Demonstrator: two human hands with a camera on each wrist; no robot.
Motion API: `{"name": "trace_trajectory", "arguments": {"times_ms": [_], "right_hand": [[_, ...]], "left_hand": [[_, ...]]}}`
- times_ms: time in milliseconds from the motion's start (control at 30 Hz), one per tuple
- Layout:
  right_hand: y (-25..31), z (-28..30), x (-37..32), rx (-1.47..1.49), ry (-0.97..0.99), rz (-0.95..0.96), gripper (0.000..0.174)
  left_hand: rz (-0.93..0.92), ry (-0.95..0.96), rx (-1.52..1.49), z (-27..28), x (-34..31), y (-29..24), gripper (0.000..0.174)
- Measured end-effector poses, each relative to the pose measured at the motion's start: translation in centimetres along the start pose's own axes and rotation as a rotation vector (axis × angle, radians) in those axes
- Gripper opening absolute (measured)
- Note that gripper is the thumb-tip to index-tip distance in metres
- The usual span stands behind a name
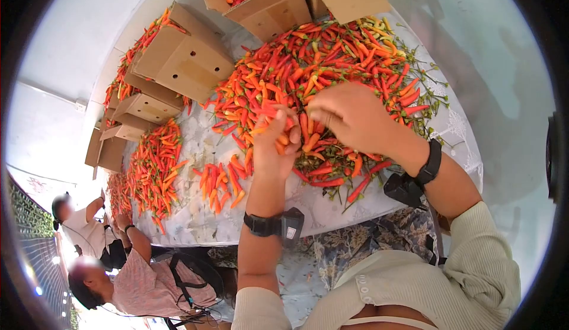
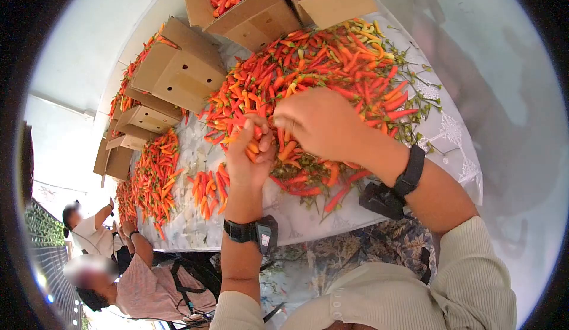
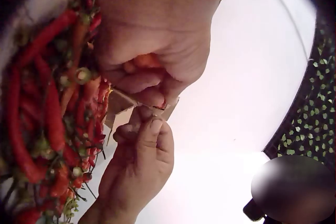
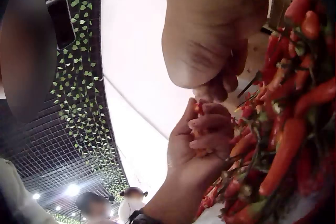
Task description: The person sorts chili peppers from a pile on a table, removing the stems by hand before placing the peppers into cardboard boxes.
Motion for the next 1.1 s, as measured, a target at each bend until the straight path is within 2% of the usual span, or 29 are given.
{"name": "trace_trajectory", "arguments": {"times_ms": [33, 133, 233, 333, 433, 533, 633, 733, 833, 933, 1033, 1100], "right_hand": [[-0.6, 0.7, 0.2, -0.014, -0.102, -0.020, 0.015], [-3.0, 3.0, 0.3, -0.243, -0.439, -0.129, 0.021], [-3.8, 4.1, 0.5, -0.334, -0.430, -0.122, 0.025], [-3.4, 2.9, 0.7, -0.321, -0.162, -0.142, 0.024], [-2.5, 1.3, 0.1, -0.491, -0.066, -0.120, 0.025], [-2.6, 0.8, 0.0, -0.479, -0.117, -0.055, 0.022], [-1.9, 1.2, 0.4, -0.237, -0.211, -0.063, 0.016], [-0.8, 1.0, 0.6, 0.014, -0.143, -0.088, 0.012], [0.4, 0.0, 0.1, 0.046, -0.073, 0.059, 0.011], [0.5, -0.8, -0.3, 0.084, -0.095, 0.074, 0.013], [-0.1, -0.8, -0.5, 0.070, -0.111, -0.047, 0.013], [0.0, -0.7, -0.4, 0.003, -0.099, -0.014, 0.013]], "left_hand": [[0.007, -0.002, -0.069, 0.1, 0.2, -0.1, 0.007], [-0.027, -0.068, -0.034, 0.4, 0.3, -0.5, 0.011], [-0.059, -0.071, 0.029, 0.3, 0.3, -0.5, 0.008], [-0.059, -0.015, 0.031, 0.8, 0.3, -0.3, 0.008], [-0.046, -0.021, 0.067, 0.7, 0.3, -0.3, 0.010], [-0.053, -0.061, 0.167, -0.3, -0.1, -0.5, 0.009], [-0.069, -0.056, 0.233, -0.6, -0.2, -0.3, 0.013], [-0.111, -0.028, 0.304, -1.1, -0.4, -0.2, 0.019], [-0.170, 0.056, 0.368, -1.2, -0.4, -0.1, 0.019], [-0.163, 0.030, 0.325, -0.8, -0.4, -0.1, 0.019], [-0.180, 0.006, 0.320, -0.7, -0.4, -0.3, 0.018], [-0.183, 0.003, 0.344, -1.1, -0.6, -0.6, 0.017]]}}
Point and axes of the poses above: each hand's wrist, its own x-axis towards the middle knuckle, its own z-axis out of the back of the hand, y = z × x, the point moved 6 cm from there along x, towards the middle knuckle, and after that the axes turned 8 degrees about -z, right-handed, at the moved point
